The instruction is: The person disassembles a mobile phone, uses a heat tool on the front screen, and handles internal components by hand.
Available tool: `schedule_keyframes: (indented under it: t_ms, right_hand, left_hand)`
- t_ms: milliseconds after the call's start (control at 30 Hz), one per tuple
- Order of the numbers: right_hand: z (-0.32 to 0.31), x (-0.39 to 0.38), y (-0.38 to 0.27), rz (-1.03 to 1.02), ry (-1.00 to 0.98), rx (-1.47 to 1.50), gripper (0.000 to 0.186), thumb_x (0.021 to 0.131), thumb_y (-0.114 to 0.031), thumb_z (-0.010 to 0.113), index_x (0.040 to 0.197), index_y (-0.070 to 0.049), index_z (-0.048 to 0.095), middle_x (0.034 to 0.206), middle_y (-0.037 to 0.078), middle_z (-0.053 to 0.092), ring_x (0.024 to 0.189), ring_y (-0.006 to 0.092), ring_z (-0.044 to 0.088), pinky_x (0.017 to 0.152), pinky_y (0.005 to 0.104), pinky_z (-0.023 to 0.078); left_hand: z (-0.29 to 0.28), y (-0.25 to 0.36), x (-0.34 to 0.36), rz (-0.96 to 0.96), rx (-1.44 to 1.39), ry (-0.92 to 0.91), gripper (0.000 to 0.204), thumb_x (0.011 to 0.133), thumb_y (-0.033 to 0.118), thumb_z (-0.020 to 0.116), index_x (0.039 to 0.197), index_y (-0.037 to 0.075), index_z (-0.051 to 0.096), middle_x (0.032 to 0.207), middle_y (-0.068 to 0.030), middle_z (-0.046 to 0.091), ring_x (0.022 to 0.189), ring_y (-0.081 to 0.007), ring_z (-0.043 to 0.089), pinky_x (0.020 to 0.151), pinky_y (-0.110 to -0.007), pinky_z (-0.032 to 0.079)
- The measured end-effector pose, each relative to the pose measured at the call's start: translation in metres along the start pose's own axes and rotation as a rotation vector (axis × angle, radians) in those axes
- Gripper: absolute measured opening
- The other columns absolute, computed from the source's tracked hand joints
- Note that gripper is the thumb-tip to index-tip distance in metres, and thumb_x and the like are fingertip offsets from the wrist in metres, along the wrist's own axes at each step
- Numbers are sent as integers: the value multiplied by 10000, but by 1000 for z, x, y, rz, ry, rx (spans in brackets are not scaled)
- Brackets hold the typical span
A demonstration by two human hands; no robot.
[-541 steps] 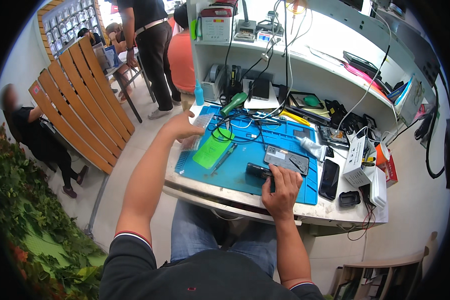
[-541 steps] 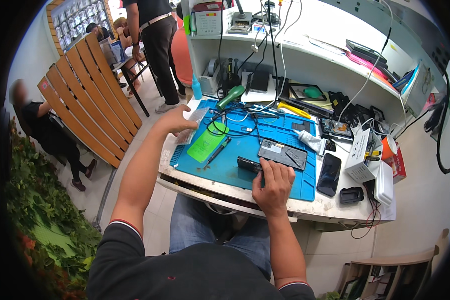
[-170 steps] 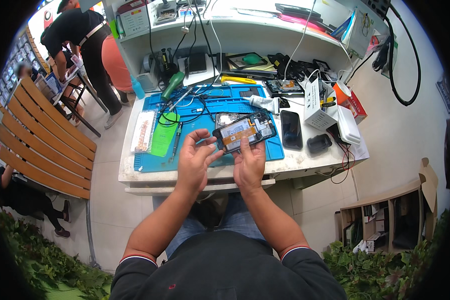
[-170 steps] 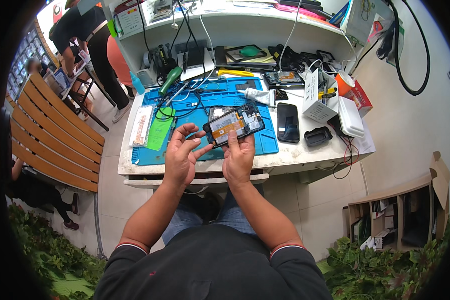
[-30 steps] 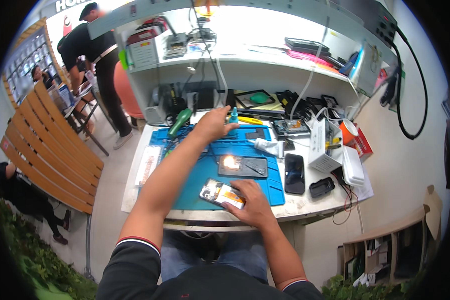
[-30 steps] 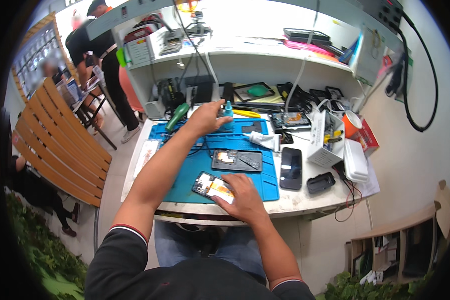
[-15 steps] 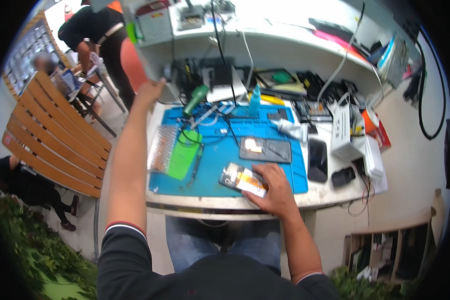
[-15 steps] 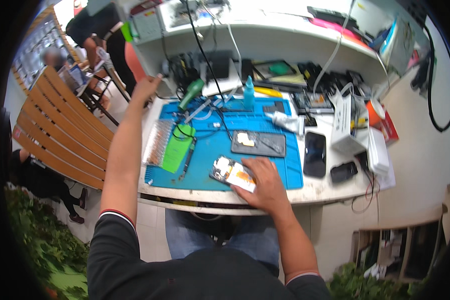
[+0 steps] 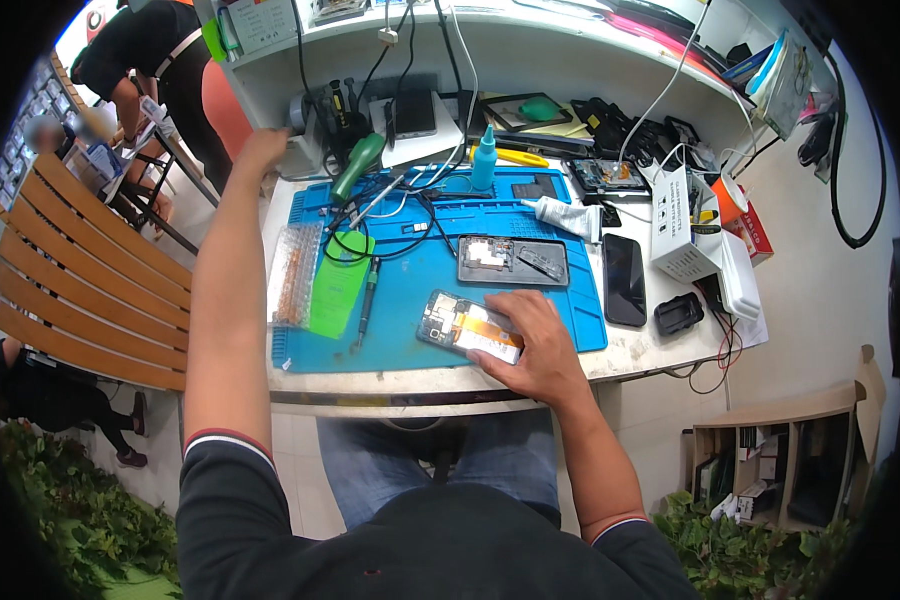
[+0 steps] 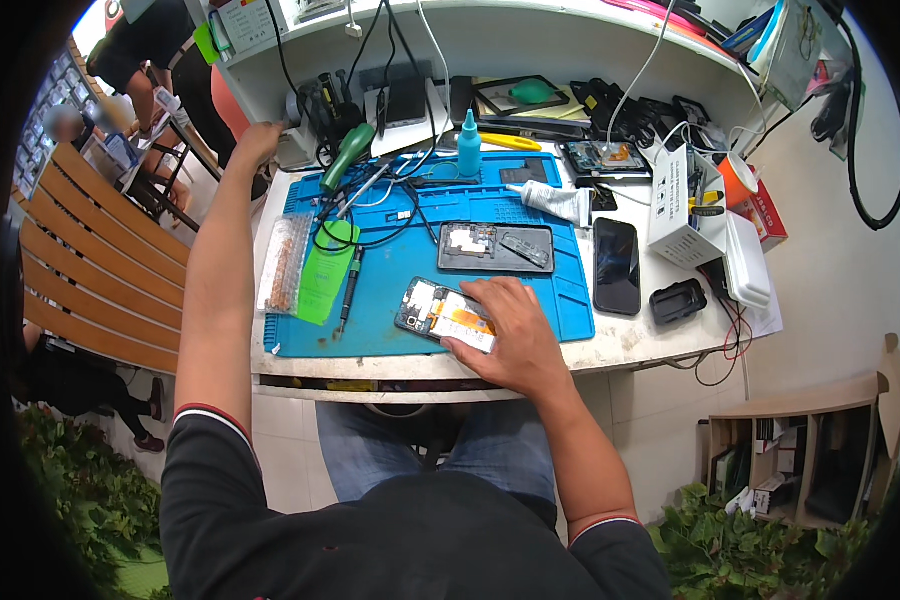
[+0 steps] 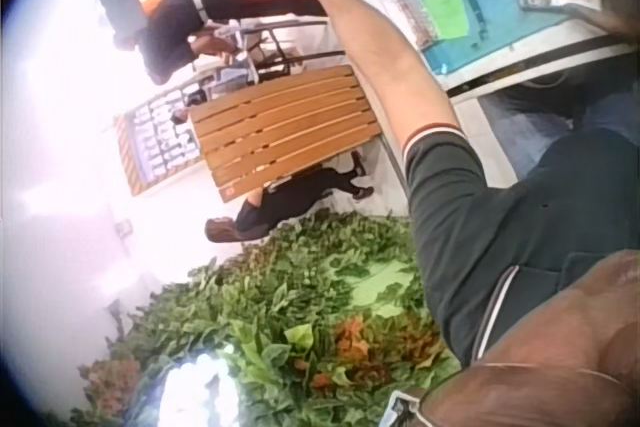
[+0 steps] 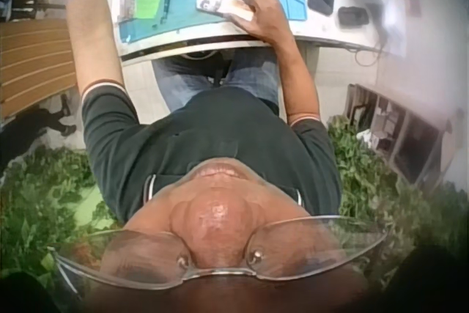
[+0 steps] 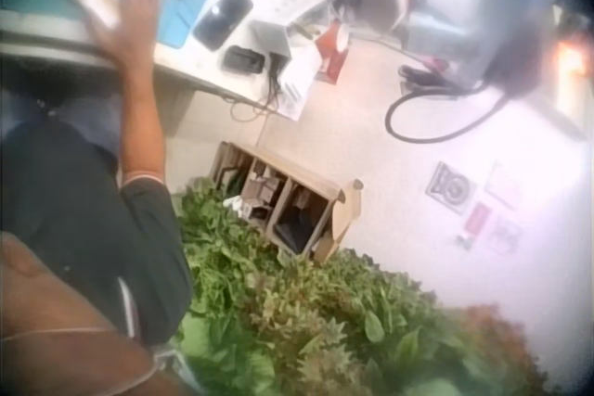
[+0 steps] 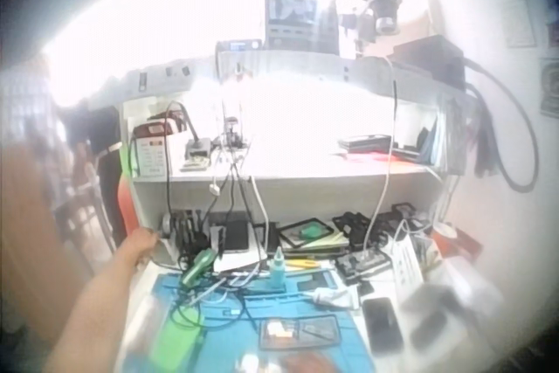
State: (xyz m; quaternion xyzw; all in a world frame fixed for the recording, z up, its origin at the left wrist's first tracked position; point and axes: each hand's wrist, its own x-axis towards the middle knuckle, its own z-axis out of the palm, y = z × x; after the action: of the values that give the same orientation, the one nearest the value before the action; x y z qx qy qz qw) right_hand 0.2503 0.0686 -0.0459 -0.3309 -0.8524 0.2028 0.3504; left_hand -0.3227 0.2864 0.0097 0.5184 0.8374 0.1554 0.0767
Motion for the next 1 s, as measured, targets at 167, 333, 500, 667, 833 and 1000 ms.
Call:
schedule_keyframes:
  t_ms: [167,333,500,667,833,1000]
  right_hand:
    - [2,2,1,-28,-8,8,703,846,-378,941,1394,-4,710,1287,195,747,1248,387,657,1085,485,505]
    - [1,0,2,-1,-25,9,722,818,-380,956,1392,-19,708,1279,182,750,1255,387,655,1088,489,504]
    - [0,0,0,7,-7,18,746,782,-362,982,1383,-17,705,1279,164,754,1231,379,668,1085,490,508]
    - [3,0,2,-36,19,0,737,777,-342,985,1375,-15,706,1278,161,756,1222,373,673,1076,490,513]
    - [1,1,-1,-29,4,-2,733,781,-341,985,1374,-16,703,1281,160,753,1219,377,673,1072,494,514]
    - [-1,-3,3,-6,2,-34,739,799,-358,974,1396,-25,695,1276,162,754,1232,381,667,1086,491,502]
  left_hand:
    - [6,-19,-2,73,-268,121,371,1075,322,668,1133,-11,820,995,-195,710,924,-325,669,797,-454,513]
    - [10,7,-35,-245,-1004,184,172,991,280,837,967,110,829,645,62,453,511,-114,356,505,-345,275]
    - [0,18,-58,-321,-1195,108,163,1027,232,801,973,78,804,647,73,453,498,-84,328,500,-305,288]
    - [9,1,-70,-278,-1216,49,142,1036,200,791,998,64,779,635,54,464,477,-85,323,470,-298,268]
    - [24,-9,-67,-224,-1036,98,240,1010,266,825,917,49,783,653,-17,575,498,-140,448,506,-335,369]
    - [27,17,-76,-18,-219,316,429,989,448,736,1126,66,872,1196,-297,790,1190,-472,764,1029,-524,601]
